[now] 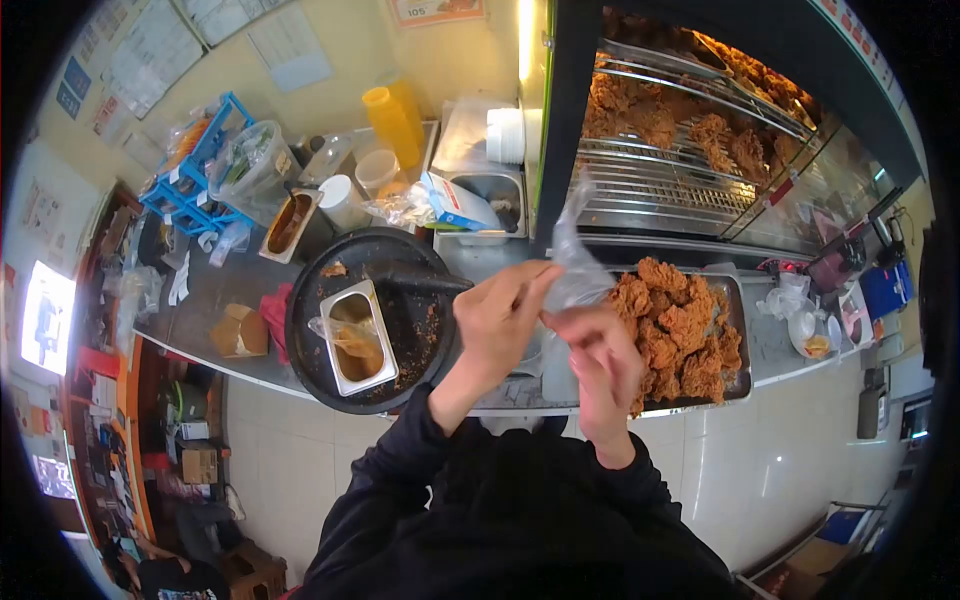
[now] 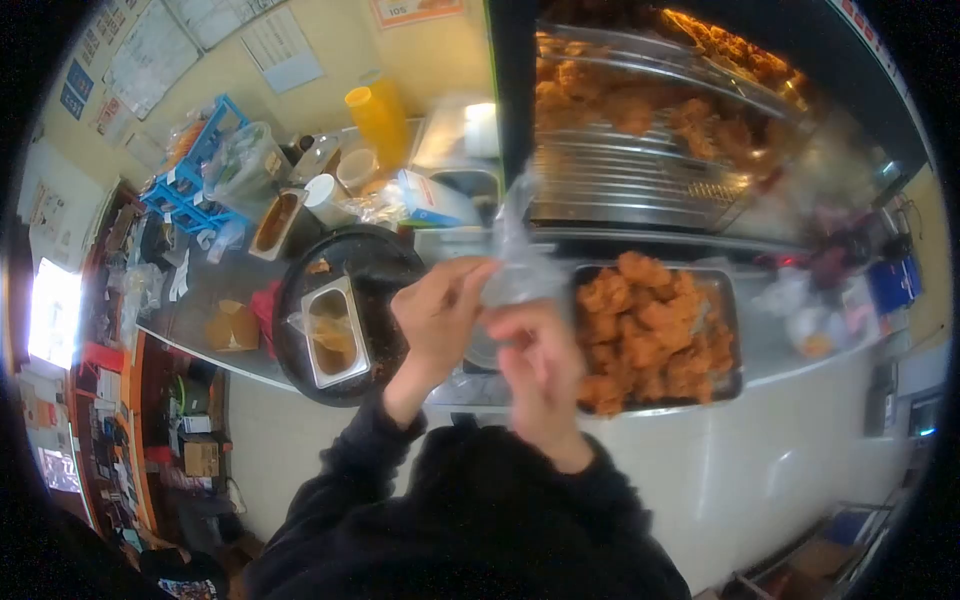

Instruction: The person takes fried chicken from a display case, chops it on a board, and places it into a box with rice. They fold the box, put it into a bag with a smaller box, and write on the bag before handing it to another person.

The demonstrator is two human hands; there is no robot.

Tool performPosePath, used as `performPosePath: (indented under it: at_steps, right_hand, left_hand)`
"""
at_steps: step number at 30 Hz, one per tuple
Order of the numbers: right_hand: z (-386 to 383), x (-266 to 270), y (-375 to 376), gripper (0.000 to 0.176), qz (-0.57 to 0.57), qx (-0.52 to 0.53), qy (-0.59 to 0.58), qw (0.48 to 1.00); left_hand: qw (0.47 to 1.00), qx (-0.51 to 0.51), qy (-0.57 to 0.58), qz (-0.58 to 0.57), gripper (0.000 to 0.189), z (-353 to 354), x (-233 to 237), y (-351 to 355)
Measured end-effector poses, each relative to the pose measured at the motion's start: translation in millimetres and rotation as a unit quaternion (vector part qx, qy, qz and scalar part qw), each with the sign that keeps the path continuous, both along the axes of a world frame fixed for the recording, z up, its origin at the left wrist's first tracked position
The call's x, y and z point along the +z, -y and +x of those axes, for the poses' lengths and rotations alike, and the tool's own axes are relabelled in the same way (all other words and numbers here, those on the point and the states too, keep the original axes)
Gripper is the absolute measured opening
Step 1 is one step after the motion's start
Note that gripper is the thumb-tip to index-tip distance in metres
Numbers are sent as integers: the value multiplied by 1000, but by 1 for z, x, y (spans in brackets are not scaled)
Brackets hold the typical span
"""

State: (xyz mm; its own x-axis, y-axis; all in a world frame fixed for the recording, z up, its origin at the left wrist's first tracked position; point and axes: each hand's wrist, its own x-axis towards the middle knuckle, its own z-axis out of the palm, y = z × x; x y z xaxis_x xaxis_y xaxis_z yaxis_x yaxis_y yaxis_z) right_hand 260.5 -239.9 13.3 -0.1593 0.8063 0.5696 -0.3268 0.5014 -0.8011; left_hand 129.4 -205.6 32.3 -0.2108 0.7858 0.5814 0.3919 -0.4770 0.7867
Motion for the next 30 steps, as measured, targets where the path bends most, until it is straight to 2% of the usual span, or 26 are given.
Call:
performPosePath:
  at_steps: [3,4,6,8,9,11,12,13,15,17,19,20,26,29,30]
  right_hand:
    - [-11,0,-4,27,-151,-141,76,976]
    - [-10,-2,-6,31,-180,-128,84,972]
    - [8,-54,-20,40,-179,-50,47,982]
    - [3,-32,-31,58,-146,-11,-72,987]
    - [1,-29,-31,62,-177,-43,-102,978]
    - [1,-28,-30,69,-240,-102,-161,952]
    - [16,-53,-32,68,-216,-94,-149,960]
    - [25,-53,-34,68,-228,-129,-116,958]
    - [38,-53,-30,70,-257,-167,-79,949]
    - [49,-58,-26,67,-254,-191,-54,947]
    - [50,-64,-28,64,-234,-216,-33,948]
    - [49,-64,-27,64,-233,-220,-32,947]
    - [37,-40,-23,72,-245,-237,25,940]
    - [27,-21,-21,73,-248,-211,-15,945]
    - [26,-22,-22,72,-262,-182,-34,947]
  left_hand:
    - [994,-24,-49,92,12,8,5,-11]
    - [990,-48,-85,100,10,9,-1,-11]
    - [975,-101,-160,114,7,7,-24,-11]
    - [978,-131,-132,99,7,11,-41,6]
    - [978,-144,-117,92,8,12,-51,16]
    - [991,-109,-19,74,14,3,-81,40]
    - [994,-100,-47,22,16,-11,-108,57]
    - [993,-90,-75,-30,17,-27,-140,73]
    - [960,-52,-236,-142,22,-58,-199,100]
    - [909,-35,-354,-216,29,-70,-215,111]
    - [863,-44,-437,-249,38,-75,-217,110]
    - [869,-39,-432,-237,52,-74,-218,107]
    - [824,-55,-507,-248,48,-73,-226,103]
    - [869,-53,-434,-232,41,-68,-208,102]
    - [906,-57,-360,-216,38,-62,-186,98]
